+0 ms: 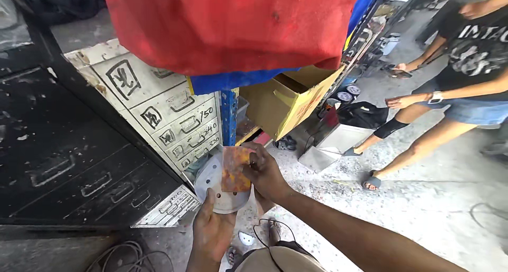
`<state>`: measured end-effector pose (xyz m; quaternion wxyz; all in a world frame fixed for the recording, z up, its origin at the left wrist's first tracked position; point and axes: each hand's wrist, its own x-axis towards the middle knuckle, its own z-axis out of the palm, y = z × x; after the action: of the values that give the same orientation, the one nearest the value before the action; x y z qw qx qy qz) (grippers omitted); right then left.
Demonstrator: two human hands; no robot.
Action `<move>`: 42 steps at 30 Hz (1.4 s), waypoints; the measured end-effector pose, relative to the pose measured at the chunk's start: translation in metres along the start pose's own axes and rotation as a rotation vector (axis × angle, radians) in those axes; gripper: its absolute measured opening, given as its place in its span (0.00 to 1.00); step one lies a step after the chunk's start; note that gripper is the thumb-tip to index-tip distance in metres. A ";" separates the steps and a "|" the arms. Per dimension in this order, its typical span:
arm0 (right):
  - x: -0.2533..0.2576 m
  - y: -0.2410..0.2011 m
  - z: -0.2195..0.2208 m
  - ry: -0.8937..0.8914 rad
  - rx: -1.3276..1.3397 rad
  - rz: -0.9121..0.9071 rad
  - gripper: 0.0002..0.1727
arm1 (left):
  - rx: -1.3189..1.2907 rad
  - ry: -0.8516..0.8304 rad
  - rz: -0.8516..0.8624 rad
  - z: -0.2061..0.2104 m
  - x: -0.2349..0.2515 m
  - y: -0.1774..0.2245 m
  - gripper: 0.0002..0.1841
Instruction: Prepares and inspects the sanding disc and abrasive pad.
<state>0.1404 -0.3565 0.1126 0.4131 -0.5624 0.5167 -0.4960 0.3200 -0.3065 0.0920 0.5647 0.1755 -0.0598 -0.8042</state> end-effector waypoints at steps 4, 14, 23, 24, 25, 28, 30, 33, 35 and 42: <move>-0.010 -0.010 0.004 -0.096 0.024 0.036 0.33 | 0.091 0.002 0.014 0.001 0.000 0.005 0.24; -0.008 -0.008 0.001 0.004 -0.012 -0.007 0.35 | 0.109 0.018 0.048 -0.005 -0.010 0.002 0.26; -0.010 -0.011 0.000 -0.019 0.000 -0.012 0.34 | 0.205 0.044 0.044 -0.001 -0.016 -0.003 0.23; -0.013 -0.011 0.001 -0.035 0.003 -0.021 0.34 | 0.210 0.051 0.043 -0.001 -0.017 -0.003 0.23; -0.017 -0.009 0.005 -0.064 0.017 -0.028 0.33 | 0.229 0.049 0.042 -0.002 -0.015 -0.001 0.23; -0.034 -0.005 0.014 -0.146 0.052 0.012 0.32 | 0.279 0.025 0.031 -0.001 -0.013 0.004 0.23; -0.025 -0.010 0.008 -0.091 0.026 -0.023 0.32 | 0.229 0.033 0.027 0.004 -0.013 0.004 0.23; -0.009 -0.023 -0.016 0.072 -0.009 -0.128 0.36 | 0.110 0.033 0.018 0.003 -0.016 0.005 0.22; -0.011 -0.034 -0.028 0.122 -0.072 -0.316 0.26 | 0.108 0.035 0.017 -0.002 -0.017 0.010 0.22; -0.050 -0.010 -0.020 -0.354 -0.739 -0.853 0.08 | 0.124 -0.075 -0.065 -0.003 -0.022 0.017 0.21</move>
<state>0.1239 -0.3047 0.1186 0.0339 -0.9012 0.3069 -0.3040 0.3428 -0.2922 0.0985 0.5238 0.1819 -0.1248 -0.8228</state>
